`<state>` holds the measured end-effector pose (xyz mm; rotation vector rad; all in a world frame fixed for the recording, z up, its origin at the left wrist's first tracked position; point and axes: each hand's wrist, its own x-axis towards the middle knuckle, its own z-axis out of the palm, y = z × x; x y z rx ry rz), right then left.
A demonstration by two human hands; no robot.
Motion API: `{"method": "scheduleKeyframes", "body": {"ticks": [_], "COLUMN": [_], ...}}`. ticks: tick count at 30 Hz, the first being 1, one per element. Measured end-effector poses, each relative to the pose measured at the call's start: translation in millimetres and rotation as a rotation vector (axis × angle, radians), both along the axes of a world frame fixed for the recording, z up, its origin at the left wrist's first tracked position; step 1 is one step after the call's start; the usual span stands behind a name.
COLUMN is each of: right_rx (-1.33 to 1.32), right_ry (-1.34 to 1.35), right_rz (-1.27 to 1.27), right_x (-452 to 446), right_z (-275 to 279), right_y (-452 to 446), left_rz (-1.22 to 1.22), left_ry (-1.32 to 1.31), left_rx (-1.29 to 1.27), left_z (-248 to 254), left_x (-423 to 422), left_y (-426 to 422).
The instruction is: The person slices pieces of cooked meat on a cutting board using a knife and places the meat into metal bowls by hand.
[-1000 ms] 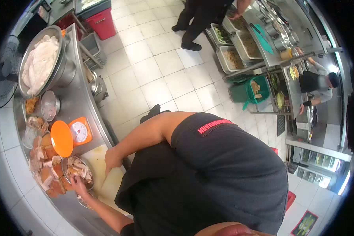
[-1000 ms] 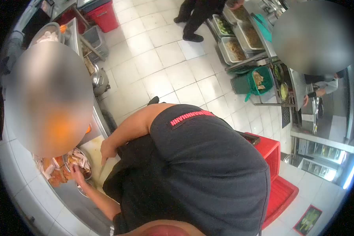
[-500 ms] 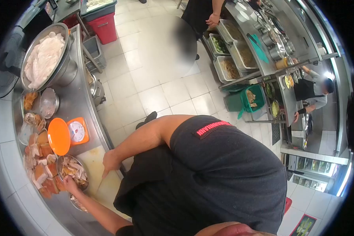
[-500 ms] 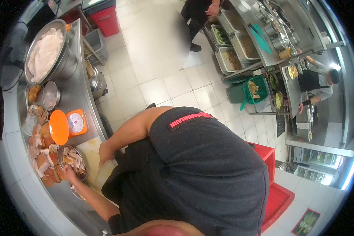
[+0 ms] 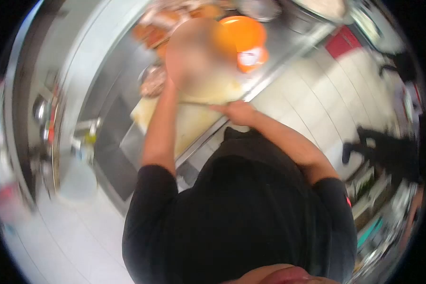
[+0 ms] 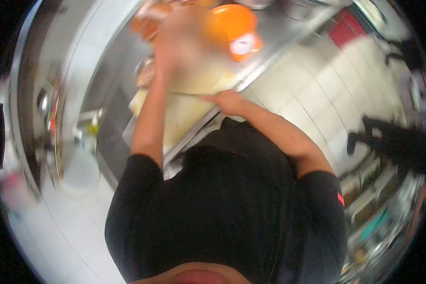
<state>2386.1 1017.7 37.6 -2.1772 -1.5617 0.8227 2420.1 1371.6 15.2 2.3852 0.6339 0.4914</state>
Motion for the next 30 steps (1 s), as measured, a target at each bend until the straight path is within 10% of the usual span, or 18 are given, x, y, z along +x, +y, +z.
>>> {"method": "scheduleKeyframes", "body": {"ticks": [7,19,30], "right_rx": [0.071,0.167,0.183], "right_ry": [-0.015,0.076,0.011], "right_rz": [0.006,-0.026,0.071], "right_x": [-0.5,12.3,-10.6], "right_z": [-4.9,-20.4,-21.6], "right_y": [-3.4,9.7,27.8], "left_rz": [0.153,0.487,0.663], "left_ry": [-0.35,-0.345,-0.264], "left_rx": [-0.766,-1.101,-0.627], "left_z": [55.5,-12.3,-80.5], "left_x": [-83.1,-249.5,-307.4], "left_y": [-42.4,-98.8,-125.0]}}
